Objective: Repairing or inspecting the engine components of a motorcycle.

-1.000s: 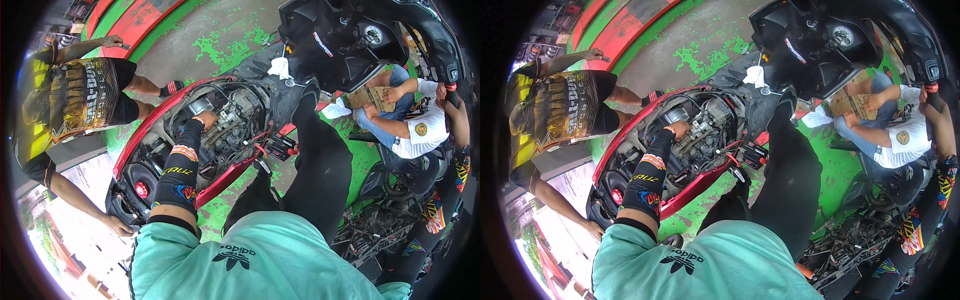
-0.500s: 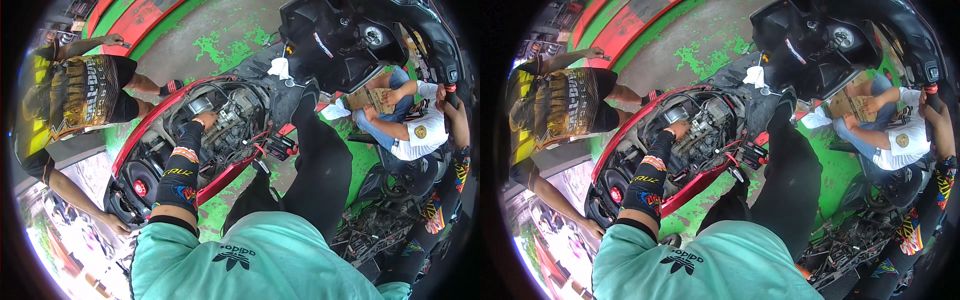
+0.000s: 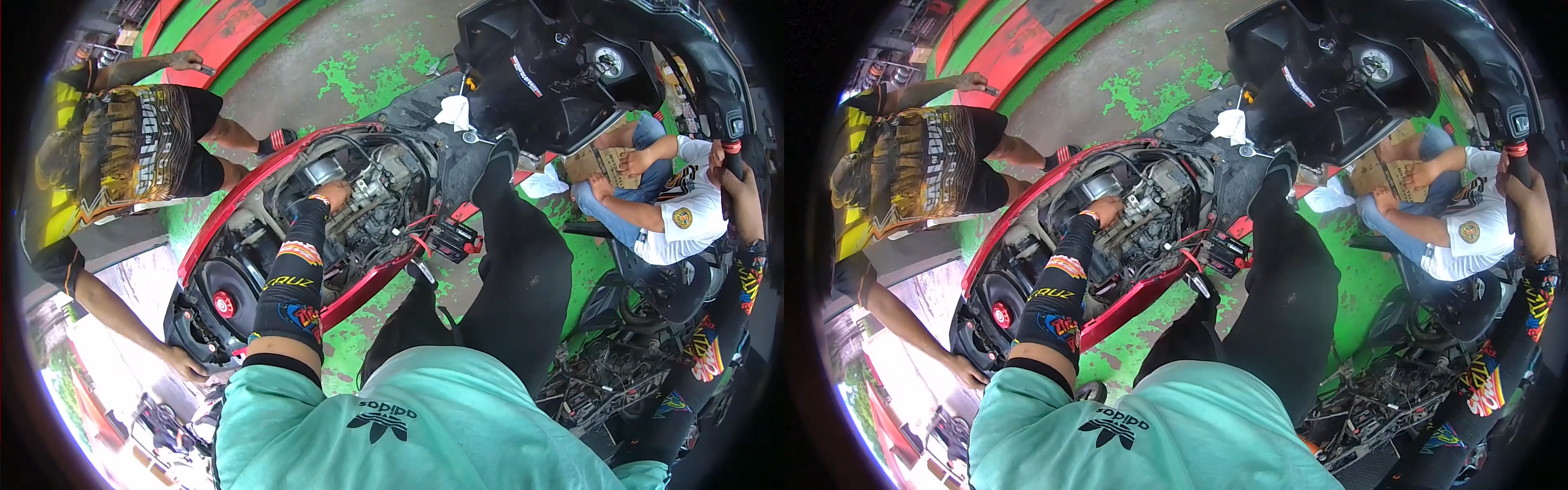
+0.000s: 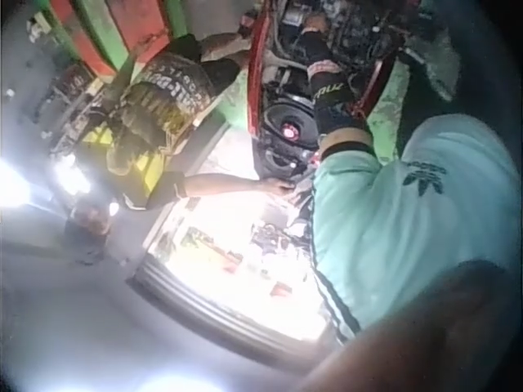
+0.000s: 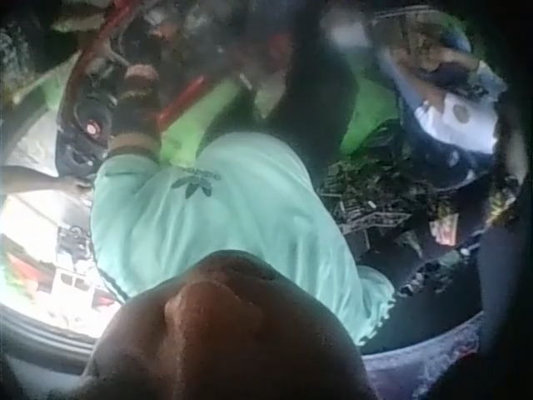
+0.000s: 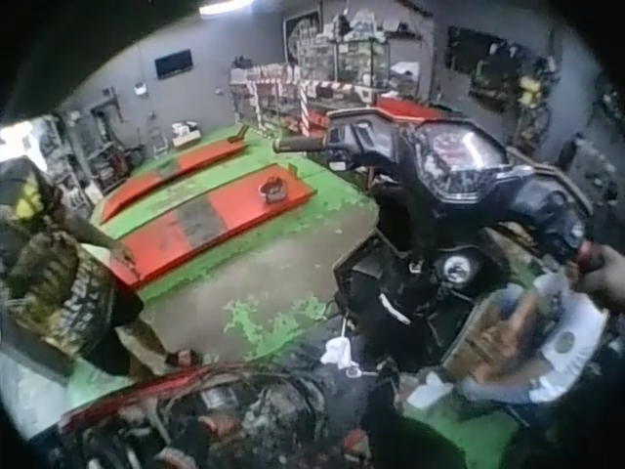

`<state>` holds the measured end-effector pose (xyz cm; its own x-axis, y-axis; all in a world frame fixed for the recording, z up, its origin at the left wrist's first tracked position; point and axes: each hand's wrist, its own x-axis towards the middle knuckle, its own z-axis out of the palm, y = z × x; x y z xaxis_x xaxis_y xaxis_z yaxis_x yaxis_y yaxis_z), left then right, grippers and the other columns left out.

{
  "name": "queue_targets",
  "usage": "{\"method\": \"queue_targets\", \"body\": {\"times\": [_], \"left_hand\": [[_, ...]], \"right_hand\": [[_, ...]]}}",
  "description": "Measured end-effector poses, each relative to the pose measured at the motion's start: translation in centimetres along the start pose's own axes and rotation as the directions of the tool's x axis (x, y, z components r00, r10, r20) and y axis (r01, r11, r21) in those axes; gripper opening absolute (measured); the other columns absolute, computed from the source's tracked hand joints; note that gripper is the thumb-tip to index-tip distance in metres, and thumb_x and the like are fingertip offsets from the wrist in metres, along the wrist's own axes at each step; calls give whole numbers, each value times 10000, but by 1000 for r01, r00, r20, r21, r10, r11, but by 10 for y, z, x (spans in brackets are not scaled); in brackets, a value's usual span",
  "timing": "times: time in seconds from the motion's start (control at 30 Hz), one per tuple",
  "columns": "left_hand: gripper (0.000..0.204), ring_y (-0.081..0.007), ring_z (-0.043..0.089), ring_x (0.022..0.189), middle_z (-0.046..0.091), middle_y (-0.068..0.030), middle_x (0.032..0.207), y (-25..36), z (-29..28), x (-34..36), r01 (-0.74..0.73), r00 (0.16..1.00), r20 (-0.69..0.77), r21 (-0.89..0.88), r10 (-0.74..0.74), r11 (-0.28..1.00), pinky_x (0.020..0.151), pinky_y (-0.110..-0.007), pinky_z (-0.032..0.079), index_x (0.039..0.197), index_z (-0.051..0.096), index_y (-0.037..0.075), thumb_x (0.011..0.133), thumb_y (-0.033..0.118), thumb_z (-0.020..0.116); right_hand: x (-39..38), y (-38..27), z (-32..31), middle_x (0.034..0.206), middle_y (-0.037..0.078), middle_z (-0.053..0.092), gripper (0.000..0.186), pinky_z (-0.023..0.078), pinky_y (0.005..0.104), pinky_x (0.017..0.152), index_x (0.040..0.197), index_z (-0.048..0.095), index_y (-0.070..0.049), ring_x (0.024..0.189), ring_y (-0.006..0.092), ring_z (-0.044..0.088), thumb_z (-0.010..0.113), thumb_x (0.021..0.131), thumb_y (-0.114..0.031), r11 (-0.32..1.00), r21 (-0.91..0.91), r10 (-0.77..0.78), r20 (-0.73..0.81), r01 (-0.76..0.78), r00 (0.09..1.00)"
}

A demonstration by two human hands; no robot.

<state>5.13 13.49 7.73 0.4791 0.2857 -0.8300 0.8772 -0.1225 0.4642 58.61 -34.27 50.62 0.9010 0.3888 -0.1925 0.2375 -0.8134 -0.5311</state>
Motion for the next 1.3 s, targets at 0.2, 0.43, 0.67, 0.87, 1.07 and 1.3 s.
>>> {"method": "queue_targets", "body": {"times": [0.2,0.43,0.67,0.87,1.07,1.3], "left_hand": [[424,-391,661,967,709,-189,1048,5,7,-5,50,996,-74,108,-42,993,859,-444,509,1133,662,13,938,314,436],[523,-386,542,1259,594,-245,1333,1,13,1,-50,983,-140,412,117,910,1092,-413,397,1309,591,0,981,334,358],[505,-370,570,1237,616,-197,1332,-4,11,8,-73,982,-122,451,143,890,1066,-437,422,1290,629,67,962,357,379],[499,-394,571,1217,618,-220,1311,-5,13,2,-89,977,-153,343,149,935,1051,-441,424,1254,635,41,949,343,380],[466,-417,589,1162,640,-253,1234,5,17,-14,-66,969,-220,187,107,980,1012,-445,442,1175,658,22,938,327,395],[447,-427,611,1098,670,-256,1156,11,12,-15,-8,992,-123,216,36,976,960,-465,460,1133,663,0,936,310,407]], "right_hand": [[-10,-22,2,682,-21,561,435,306,219,415,1184,542,-21,467,47,447,662,902,-330,999,-36,10,89,-7,996],[-18,-37,8,794,-32,539,220,354,207,556,1019,594,-60,630,43,467,594,874,-226,999,-41,1,99,3,995],[-15,-35,5,797,-28,529,215,362,219,616,1003,584,-58,692,52,468,597,864,-222,999,-37,24,126,-19,992],[-21,-41,8,770,-28,519,188,328,222,558,974,573,-73,631,47,447,597,857,-218,999,-17,32,141,-30,989],[-17,-36,6,768,-25,523,201,328,230,568,968,572,-54,631,58,445,602,852,-216,1000,6,1,135,-2,991],[-14,-35,3,780,-14,538,219,352,237,593,972,587,-42,672,73,476,609,848,-221,1000,-12,-2,148,4,989]]}}
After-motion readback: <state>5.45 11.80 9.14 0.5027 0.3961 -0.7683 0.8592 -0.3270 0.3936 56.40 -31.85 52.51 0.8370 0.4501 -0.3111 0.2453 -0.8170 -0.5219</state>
